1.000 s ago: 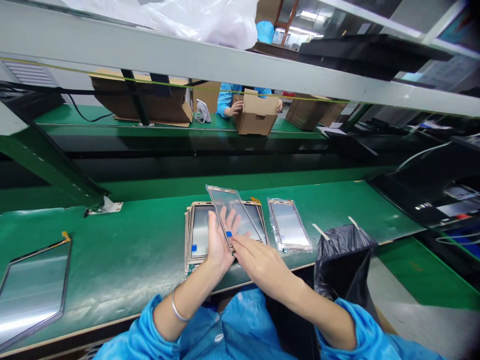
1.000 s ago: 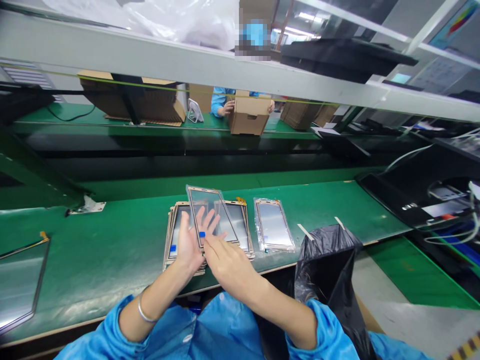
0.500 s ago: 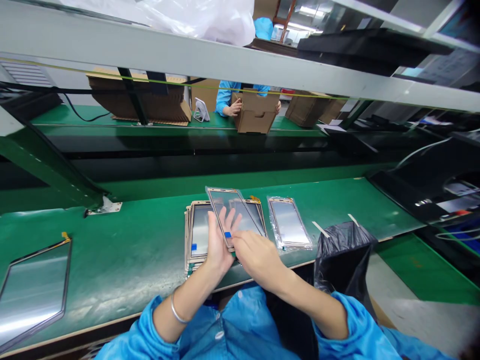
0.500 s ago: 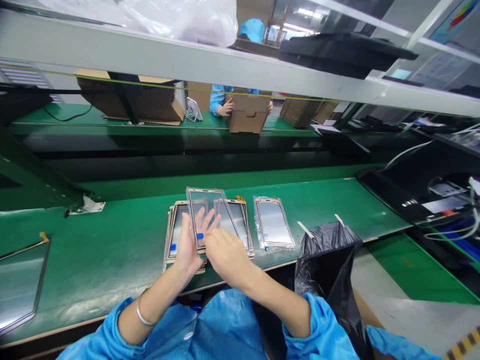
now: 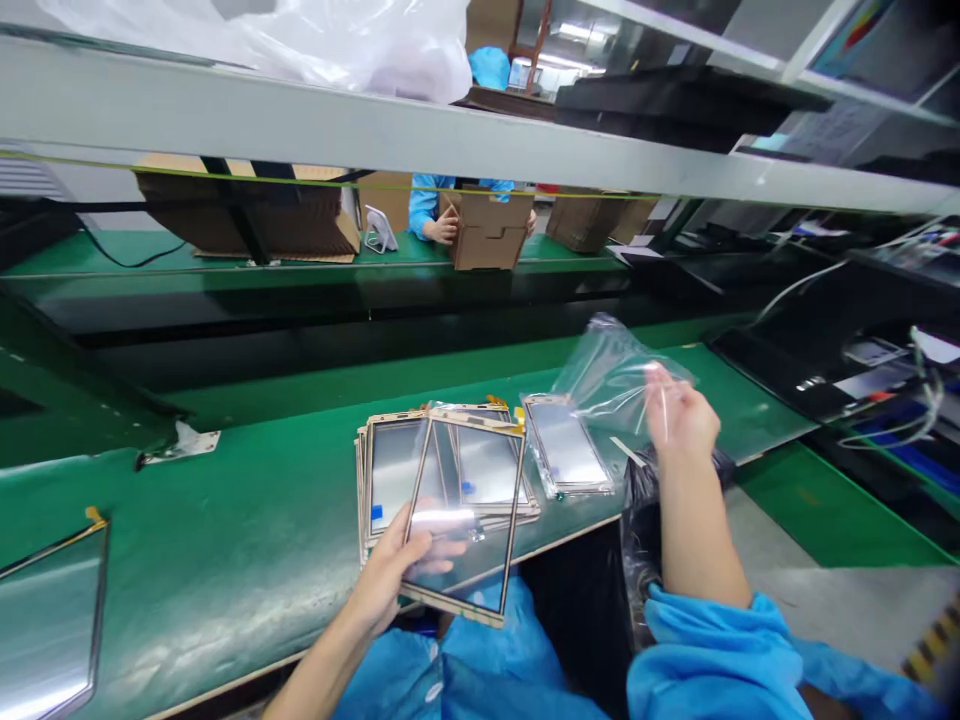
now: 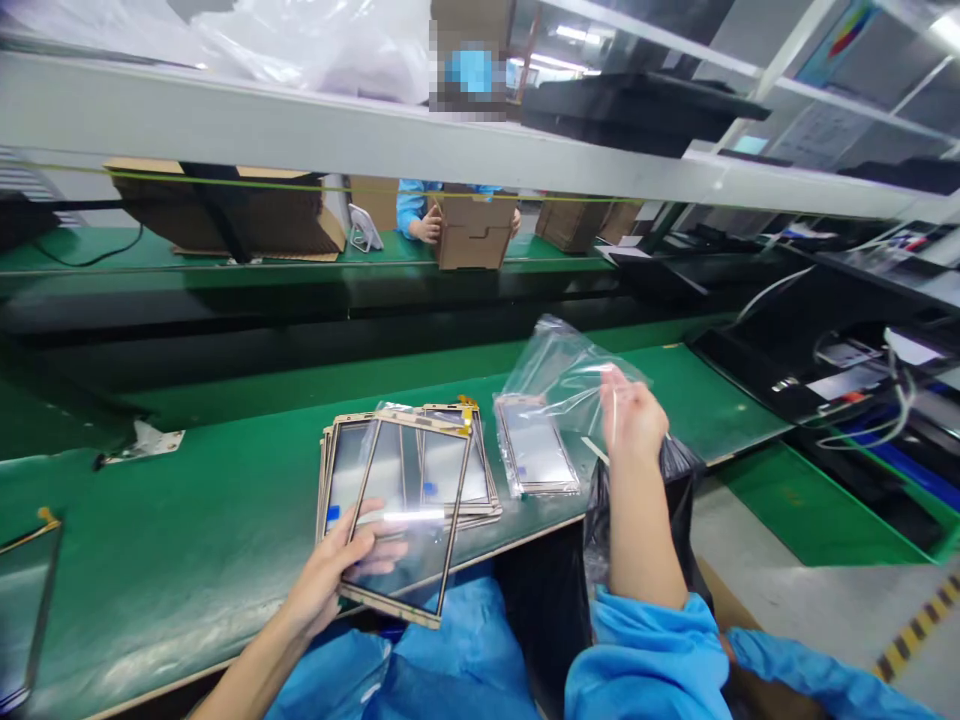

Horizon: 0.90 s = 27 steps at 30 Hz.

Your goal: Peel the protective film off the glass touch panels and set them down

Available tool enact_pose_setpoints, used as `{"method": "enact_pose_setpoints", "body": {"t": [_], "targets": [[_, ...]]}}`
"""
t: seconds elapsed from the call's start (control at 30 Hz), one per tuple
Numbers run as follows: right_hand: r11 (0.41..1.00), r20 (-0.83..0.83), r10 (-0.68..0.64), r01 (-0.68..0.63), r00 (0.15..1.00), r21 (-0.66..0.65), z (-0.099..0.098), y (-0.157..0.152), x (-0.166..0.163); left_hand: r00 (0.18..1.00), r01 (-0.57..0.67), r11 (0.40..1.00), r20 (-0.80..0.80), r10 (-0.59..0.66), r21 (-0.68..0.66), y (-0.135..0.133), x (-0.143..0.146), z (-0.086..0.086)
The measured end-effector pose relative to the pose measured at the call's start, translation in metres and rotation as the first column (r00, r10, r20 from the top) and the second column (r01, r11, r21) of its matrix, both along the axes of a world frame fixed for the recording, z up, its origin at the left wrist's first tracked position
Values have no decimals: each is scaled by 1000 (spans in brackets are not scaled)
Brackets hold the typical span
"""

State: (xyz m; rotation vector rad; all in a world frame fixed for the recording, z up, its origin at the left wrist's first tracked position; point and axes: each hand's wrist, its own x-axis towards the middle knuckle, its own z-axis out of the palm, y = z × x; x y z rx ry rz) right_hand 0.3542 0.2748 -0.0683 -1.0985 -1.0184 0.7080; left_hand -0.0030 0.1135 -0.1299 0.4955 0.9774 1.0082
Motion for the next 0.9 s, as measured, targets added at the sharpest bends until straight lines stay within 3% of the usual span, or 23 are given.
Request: {"method": "enact_pose_setpoints", "body": {"t": [0.07,0.13,0.2,0.27,0.33,0.4,0.6,0.73,0.8,0.9], "targets": [[993,-37,-105,107,994,55,-8,-12,0,997,-74,997,-19,73,-28,-5,0,0],[990,-46,-117,120,992,77,-18,-32,-28,995,-98,995,9,98,-14,-7,4,0],[1000,-24,4,-3,1000,23,-28,-53,-70,994,-103,995,34,103,8,-7,9,1],[975,-55,209,-212,976,-69,-32,-69,-111,994,-111,994,18,110,20,-6,12,0],[886,-205,417,-446,886,-129,-30,-80,-139,992,-115,992,-39,117,43,-6,13,-2],[804,-350,515,-582,783,-119,-26,-85,-151,987,-106,991,-109,115,83,-5,11,-6],[819,-384,451,-545,806,-182,-19,-81,-149,973,-68,982,-205,104,174,-6,7,-18],[800,-581,423,-588,695,-121,-27,-77,-158,950,-168,964,-228,215,208,-16,12,-15],[759,-671,374,-627,640,-175,-41,-82,-172,928,-223,942,-240,283,249,-23,14,-7],[645,-716,326,-699,618,-310,-71,-98,-199,884,-339,873,-200,423,350,-28,13,11]]}}
